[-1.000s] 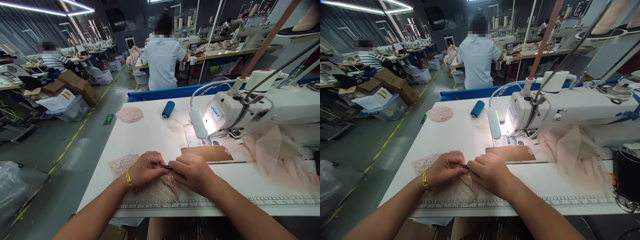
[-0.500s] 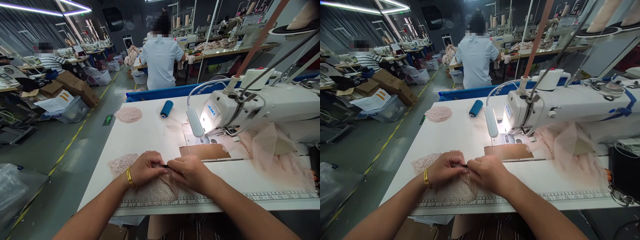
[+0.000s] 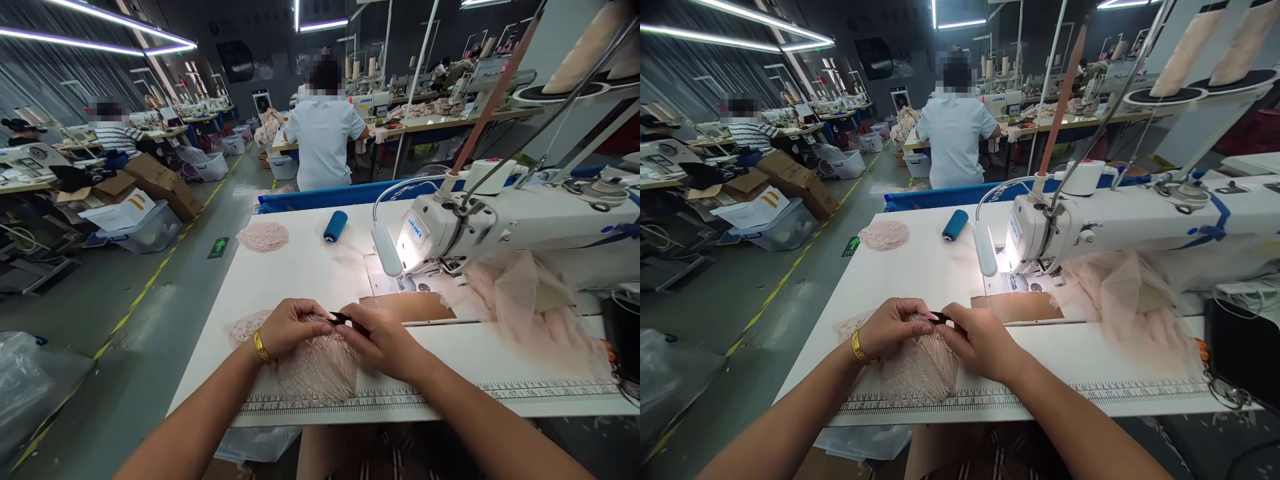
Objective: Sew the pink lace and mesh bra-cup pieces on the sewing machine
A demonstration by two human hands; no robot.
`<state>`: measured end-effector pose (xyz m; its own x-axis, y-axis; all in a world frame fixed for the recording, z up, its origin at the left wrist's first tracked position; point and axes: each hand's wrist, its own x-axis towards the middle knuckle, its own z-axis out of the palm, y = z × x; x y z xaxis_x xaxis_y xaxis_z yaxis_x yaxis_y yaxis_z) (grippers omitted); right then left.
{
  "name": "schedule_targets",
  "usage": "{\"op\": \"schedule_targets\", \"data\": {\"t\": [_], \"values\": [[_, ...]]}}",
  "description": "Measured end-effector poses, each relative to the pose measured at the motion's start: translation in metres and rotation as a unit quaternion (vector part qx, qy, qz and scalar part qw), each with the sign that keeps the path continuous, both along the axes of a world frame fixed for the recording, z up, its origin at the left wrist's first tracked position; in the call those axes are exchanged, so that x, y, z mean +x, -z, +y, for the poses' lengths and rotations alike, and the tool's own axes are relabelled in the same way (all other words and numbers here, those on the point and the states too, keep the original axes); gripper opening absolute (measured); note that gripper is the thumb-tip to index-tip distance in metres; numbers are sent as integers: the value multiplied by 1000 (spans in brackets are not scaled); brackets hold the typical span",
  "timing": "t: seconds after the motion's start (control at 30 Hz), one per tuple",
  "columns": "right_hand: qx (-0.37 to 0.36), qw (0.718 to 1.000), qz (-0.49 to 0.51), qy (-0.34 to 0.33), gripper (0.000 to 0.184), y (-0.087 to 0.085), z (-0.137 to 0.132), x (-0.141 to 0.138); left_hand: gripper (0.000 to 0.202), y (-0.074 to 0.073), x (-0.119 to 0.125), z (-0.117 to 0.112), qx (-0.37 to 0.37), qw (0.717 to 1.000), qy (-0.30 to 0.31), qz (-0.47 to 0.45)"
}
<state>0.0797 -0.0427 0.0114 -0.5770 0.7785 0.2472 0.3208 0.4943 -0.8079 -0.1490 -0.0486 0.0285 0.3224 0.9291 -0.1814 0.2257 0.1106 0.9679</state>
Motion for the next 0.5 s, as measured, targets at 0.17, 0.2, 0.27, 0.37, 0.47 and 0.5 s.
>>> {"op": "schedule_targets", "data": {"t": [0.17,0.2,0.27,0.37,0.47,0.5], "values": [[-67,997,-35,13,20,-9,2,1,18,-2,-3,-2,143,989,11,29],[-56,997,-41,18,18,-9,1,3,16,-5,-5,-3,179,982,25,48],[16,998,-48,31,20,-9,-4,8,9,-13,-10,-9,254,959,67,107],[205,974,-99,-15,15,-7,-19,20,7,-30,-20,-20,310,918,159,188],[240,948,-178,-109,3,-9,-36,35,14,-40,-29,-27,277,920,185,207],[206,951,-191,-126,5,-10,-39,39,13,-40,-30,-29,268,926,166,209]]}}
